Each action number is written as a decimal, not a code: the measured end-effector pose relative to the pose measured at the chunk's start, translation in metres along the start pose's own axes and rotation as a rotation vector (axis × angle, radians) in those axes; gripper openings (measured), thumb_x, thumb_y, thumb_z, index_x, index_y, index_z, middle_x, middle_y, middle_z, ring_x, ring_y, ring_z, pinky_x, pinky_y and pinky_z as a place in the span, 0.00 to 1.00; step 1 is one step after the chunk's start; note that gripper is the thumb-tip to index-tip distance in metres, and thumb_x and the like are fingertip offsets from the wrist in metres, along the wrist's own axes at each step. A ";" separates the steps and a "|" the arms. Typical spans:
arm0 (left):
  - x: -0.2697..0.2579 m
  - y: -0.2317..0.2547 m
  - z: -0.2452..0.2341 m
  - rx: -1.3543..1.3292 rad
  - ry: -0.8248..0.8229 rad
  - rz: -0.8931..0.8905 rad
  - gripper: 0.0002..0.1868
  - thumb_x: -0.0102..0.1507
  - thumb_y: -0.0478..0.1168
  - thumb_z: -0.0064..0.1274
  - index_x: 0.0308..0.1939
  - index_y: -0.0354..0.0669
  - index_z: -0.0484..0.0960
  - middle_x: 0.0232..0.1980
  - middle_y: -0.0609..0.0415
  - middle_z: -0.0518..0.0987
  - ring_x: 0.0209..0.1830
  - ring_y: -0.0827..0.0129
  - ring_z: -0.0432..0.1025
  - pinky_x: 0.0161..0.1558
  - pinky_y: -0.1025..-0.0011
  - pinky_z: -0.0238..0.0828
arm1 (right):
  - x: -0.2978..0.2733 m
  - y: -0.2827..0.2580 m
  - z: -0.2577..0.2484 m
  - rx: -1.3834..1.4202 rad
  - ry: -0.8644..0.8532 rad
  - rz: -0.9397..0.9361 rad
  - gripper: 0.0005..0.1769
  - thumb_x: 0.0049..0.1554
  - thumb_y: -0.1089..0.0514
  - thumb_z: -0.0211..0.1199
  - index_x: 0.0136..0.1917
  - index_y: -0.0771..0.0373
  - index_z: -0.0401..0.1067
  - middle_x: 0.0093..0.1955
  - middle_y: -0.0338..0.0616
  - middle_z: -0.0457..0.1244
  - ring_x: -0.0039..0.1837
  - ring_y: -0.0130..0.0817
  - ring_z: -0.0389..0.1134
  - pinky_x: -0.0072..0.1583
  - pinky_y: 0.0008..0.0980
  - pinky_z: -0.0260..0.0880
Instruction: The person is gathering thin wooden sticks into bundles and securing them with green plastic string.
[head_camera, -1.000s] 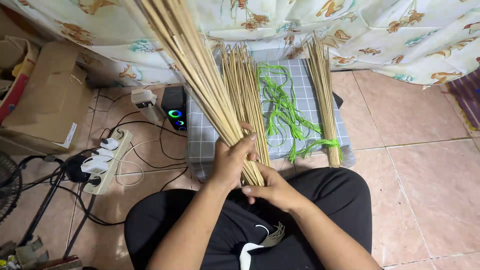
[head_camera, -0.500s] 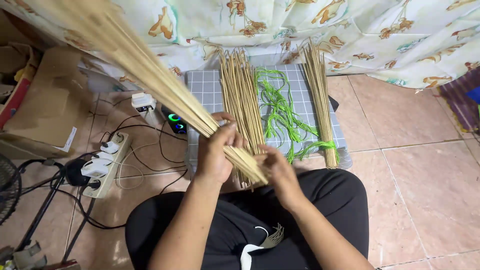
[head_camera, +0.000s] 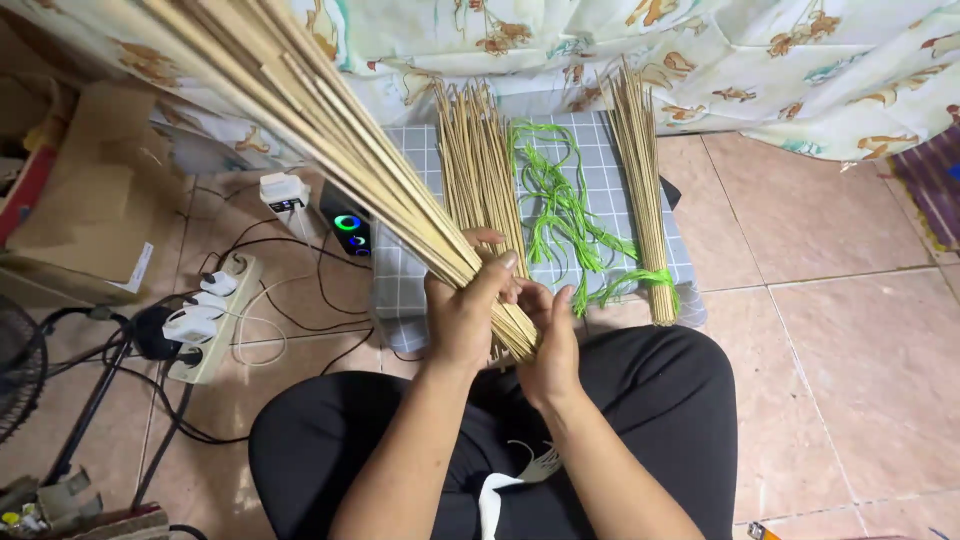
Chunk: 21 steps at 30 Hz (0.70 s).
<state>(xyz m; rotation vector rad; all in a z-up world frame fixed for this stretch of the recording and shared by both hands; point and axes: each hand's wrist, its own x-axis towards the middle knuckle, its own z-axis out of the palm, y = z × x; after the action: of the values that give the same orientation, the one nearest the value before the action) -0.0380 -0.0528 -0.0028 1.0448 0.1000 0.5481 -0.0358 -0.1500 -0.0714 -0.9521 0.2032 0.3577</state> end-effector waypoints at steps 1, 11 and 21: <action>-0.002 0.000 0.002 0.003 -0.014 0.022 0.17 0.60 0.37 0.62 0.48 0.31 0.77 0.21 0.52 0.74 0.21 0.70 0.72 0.35 0.65 0.80 | 0.001 0.001 -0.005 0.025 -0.013 0.002 0.45 0.60 0.22 0.41 0.63 0.64 0.69 0.56 0.56 0.63 0.60 0.54 0.66 0.61 0.56 0.70; 0.008 0.021 -0.011 0.223 -0.148 -0.003 0.12 0.61 0.35 0.59 0.47 0.33 0.80 0.22 0.47 0.78 0.18 0.69 0.74 0.22 0.73 0.75 | -0.003 0.027 -0.008 -0.259 0.052 -0.164 0.28 0.65 0.42 0.53 0.61 0.68 0.77 0.55 0.60 0.67 0.61 0.43 0.64 0.63 0.51 0.69; 0.046 -0.010 -0.057 0.722 0.374 0.224 0.08 0.59 0.34 0.64 0.41 0.37 0.85 0.30 0.45 0.84 0.30 0.66 0.78 0.34 0.63 0.74 | 0.002 -0.007 -0.009 -0.325 0.011 -0.287 0.17 0.66 0.56 0.56 0.59 0.72 0.73 0.48 0.51 0.66 0.53 0.35 0.66 0.57 0.36 0.73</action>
<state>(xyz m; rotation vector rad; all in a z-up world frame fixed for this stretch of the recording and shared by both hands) -0.0137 0.0107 -0.0326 1.6548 0.5458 0.9450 -0.0315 -0.1607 -0.0716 -1.2855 0.0154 0.1212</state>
